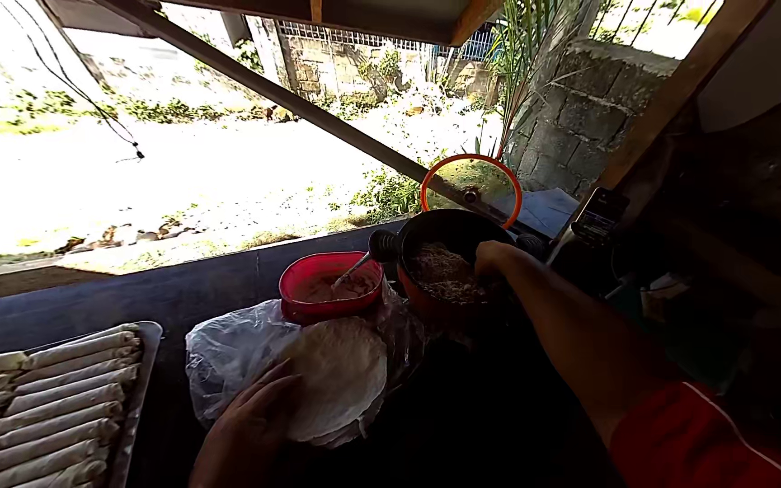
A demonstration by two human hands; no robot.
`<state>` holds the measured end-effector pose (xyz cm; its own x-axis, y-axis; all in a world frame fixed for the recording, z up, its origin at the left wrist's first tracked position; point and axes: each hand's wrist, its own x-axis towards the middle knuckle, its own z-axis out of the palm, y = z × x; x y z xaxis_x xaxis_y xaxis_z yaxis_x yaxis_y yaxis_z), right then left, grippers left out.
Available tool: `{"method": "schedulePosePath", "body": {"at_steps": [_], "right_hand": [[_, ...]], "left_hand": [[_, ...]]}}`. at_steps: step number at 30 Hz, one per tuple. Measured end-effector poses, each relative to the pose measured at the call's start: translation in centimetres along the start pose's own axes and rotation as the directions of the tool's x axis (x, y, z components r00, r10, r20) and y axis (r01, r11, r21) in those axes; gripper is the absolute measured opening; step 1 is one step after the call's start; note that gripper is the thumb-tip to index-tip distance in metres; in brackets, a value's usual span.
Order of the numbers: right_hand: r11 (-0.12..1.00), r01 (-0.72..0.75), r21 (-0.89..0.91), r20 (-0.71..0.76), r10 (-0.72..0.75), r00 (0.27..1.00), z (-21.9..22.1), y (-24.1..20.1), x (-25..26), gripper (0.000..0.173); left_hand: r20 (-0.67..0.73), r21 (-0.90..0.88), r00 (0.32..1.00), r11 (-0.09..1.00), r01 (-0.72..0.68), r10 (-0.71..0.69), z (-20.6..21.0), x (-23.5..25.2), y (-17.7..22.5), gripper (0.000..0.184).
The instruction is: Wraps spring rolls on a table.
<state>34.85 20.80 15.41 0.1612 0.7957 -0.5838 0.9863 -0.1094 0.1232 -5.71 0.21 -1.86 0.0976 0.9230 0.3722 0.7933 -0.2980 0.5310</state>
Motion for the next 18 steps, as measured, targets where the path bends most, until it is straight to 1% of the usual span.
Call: {"method": "schedulePosePath", "body": {"at_steps": [4,7,9,11,13,14,16,18], "right_hand": [[1.000,-0.021,0.008,0.004,0.021,1.000,-0.2,-0.4,-0.7,0.032],[0.995,-0.059,-0.075,-0.052,0.055,0.997,-1.3,-1.1,-2.0,0.032],[0.983,-0.076,-0.169,-0.071,0.064,0.995,-2.2,-1.7,-3.4,0.030],[0.972,-0.072,-0.225,-0.105,0.049,0.993,-3.2,-2.0,-5.3,0.027],[0.953,-0.047,-0.300,-0.057,0.031,0.998,-4.6,-2.9,-9.2,0.031],[0.939,-0.040,-0.341,-0.053,0.023,0.998,-4.9,-3.0,-10.1,0.031],[0.927,-0.052,-0.371,-0.102,0.015,0.995,-4.9,-1.9,-9.5,0.027],[0.940,-0.056,-0.337,-0.174,-0.004,0.985,-4.7,-0.5,-8.3,0.022]], "left_hand": [[-0.017,-0.003,1.000,1.000,-0.002,0.002,0.2,-0.1,-0.2,0.034],[-0.012,-0.008,1.000,1.000,-0.005,0.004,0.3,0.0,-0.5,0.034],[-0.013,0.000,1.000,1.000,-0.003,0.003,0.4,0.0,-0.7,0.034],[-0.015,0.005,1.000,1.000,0.001,-0.001,0.3,0.0,-0.6,0.035],[-0.012,0.010,1.000,1.000,0.001,-0.001,0.3,0.1,-0.5,0.035],[-0.004,0.006,1.000,1.000,0.002,-0.002,0.3,0.1,-0.5,0.036],[0.004,0.001,1.000,1.000,0.008,-0.008,0.3,0.1,-0.5,0.035],[0.005,-0.001,1.000,1.000,0.012,-0.012,0.2,0.1,-0.3,0.035]]}}
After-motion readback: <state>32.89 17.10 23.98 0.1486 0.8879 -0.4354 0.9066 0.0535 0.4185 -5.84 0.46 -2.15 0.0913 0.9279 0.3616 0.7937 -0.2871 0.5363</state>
